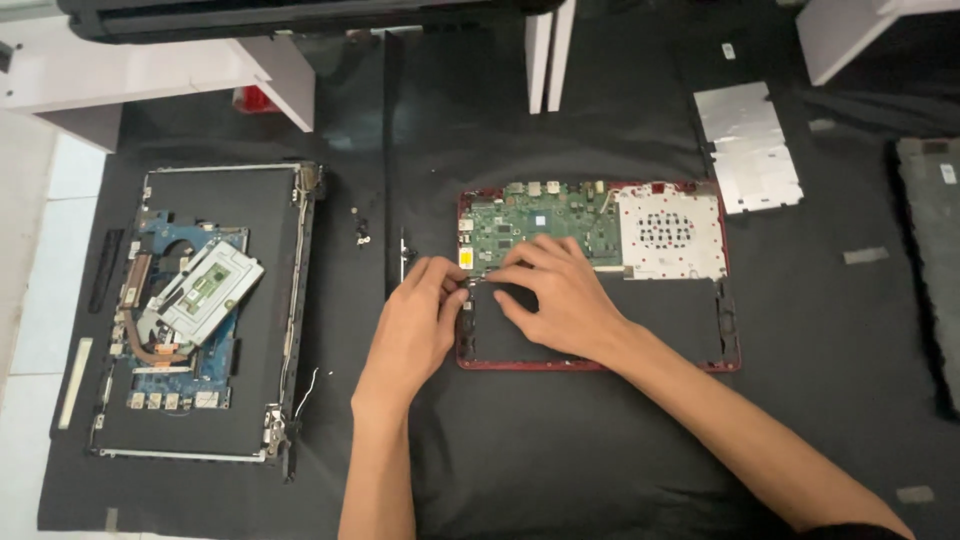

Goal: Reassembling a laptop by installing components and securing the case.

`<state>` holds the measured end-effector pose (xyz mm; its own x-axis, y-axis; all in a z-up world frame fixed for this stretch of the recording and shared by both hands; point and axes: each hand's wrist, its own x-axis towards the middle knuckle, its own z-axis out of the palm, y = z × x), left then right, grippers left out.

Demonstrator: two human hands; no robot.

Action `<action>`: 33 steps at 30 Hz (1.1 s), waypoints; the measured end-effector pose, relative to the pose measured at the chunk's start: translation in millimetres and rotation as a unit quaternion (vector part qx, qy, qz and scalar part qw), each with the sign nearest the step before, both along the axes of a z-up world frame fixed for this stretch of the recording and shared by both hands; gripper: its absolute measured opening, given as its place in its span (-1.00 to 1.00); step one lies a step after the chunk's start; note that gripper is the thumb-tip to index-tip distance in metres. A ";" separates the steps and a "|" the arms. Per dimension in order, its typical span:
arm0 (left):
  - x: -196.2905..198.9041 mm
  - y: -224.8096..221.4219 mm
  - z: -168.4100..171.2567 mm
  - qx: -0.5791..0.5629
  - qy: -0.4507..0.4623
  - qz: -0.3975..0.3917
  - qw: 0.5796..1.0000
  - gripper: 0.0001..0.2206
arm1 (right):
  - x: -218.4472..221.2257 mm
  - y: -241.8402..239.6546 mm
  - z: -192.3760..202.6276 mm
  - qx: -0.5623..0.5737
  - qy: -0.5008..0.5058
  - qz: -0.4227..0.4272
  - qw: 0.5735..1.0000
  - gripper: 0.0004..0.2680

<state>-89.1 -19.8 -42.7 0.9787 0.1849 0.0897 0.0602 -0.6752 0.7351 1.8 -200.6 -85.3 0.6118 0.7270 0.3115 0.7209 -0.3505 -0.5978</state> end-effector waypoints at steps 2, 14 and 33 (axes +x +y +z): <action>-1.4 0.9 -0.7 -0.007 -0.005 -0.002 1.000 -0.86 | 0.9 -1.9 -4.0 0.004 0.004 0.009 1.000 -0.83; -0.7 -0.2 7.8 -0.003 -0.002 -0.009 1.000 -0.85 | 1.7 -2.1 -0.7 -0.006 -0.004 0.026 1.000 -0.76; 2.2 -0.5 -10.5 0.041 -0.068 -0.005 0.997 -0.84 | -1.2 -3.8 -6.3 0.031 -0.059 0.019 0.998 -0.87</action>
<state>-86.9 -20.3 -53.2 0.9584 0.1613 0.2355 -0.0431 -0.7340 0.6778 0.6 -204.5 -91.6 0.5412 0.7260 0.4243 0.7991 -0.2869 -0.5283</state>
